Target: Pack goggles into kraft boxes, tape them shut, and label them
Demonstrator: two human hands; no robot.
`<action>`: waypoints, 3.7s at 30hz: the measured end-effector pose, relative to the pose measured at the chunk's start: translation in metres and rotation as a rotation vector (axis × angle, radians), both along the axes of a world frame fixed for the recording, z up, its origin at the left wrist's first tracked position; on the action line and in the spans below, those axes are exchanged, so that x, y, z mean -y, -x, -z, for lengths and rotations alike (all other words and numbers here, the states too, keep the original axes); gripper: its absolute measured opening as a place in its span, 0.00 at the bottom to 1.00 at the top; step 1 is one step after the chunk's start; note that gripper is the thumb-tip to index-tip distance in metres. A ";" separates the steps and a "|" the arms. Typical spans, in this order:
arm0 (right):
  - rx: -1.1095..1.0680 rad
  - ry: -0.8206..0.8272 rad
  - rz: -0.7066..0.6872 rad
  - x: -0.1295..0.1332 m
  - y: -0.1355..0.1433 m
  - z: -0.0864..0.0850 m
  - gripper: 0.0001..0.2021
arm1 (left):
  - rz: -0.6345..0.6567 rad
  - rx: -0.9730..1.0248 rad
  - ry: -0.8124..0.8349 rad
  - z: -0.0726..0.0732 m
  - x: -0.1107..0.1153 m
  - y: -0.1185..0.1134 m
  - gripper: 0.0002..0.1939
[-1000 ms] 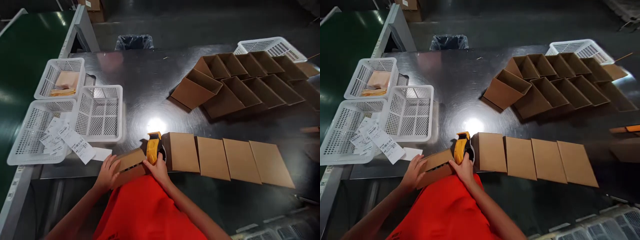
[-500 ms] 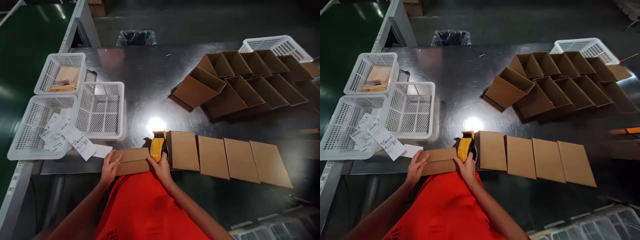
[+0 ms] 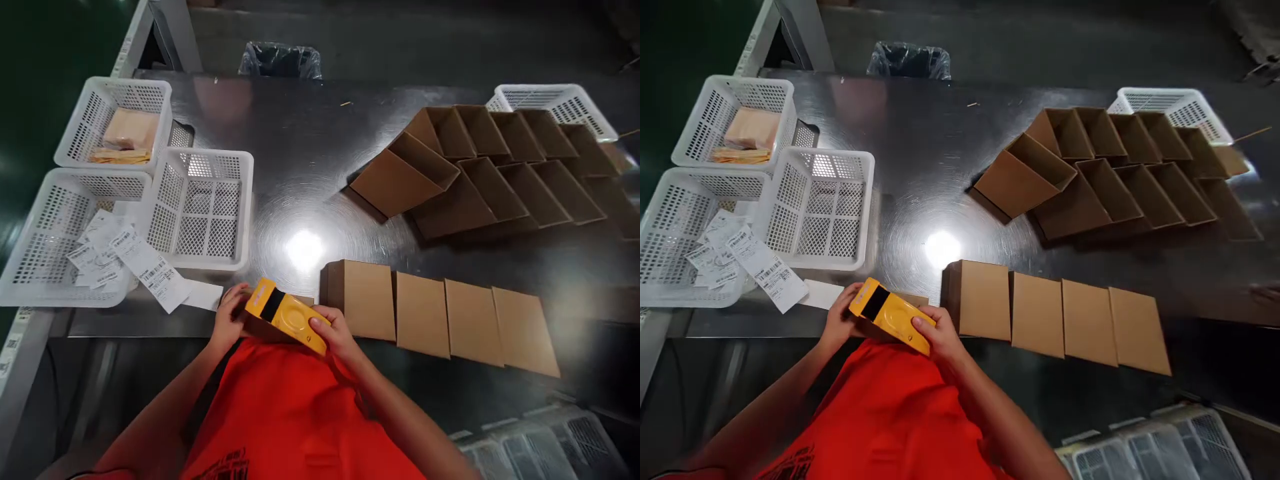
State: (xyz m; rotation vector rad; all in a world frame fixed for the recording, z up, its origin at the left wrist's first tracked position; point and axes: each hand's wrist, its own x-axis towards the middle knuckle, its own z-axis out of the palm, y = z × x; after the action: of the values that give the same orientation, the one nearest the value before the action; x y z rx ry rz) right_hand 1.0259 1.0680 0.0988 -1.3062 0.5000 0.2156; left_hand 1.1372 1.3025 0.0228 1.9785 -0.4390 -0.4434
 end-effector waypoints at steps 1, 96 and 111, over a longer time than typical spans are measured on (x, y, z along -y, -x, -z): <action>0.006 0.002 -0.031 0.005 0.000 0.004 0.26 | -0.024 -0.030 0.014 0.002 -0.001 0.000 0.20; -0.217 0.243 -0.309 0.085 0.060 -0.002 0.24 | 1.094 0.606 -0.791 -0.052 0.085 -0.004 0.51; -0.568 0.661 -0.271 0.022 0.065 0.023 0.23 | 1.335 0.780 -0.764 -0.056 0.099 -0.002 0.51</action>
State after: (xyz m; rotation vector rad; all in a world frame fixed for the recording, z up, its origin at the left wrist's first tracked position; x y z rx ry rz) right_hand 0.9606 1.0460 0.0753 -1.9696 0.9237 0.7019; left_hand 1.1395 1.2034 0.0788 2.2475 -2.4250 -0.6721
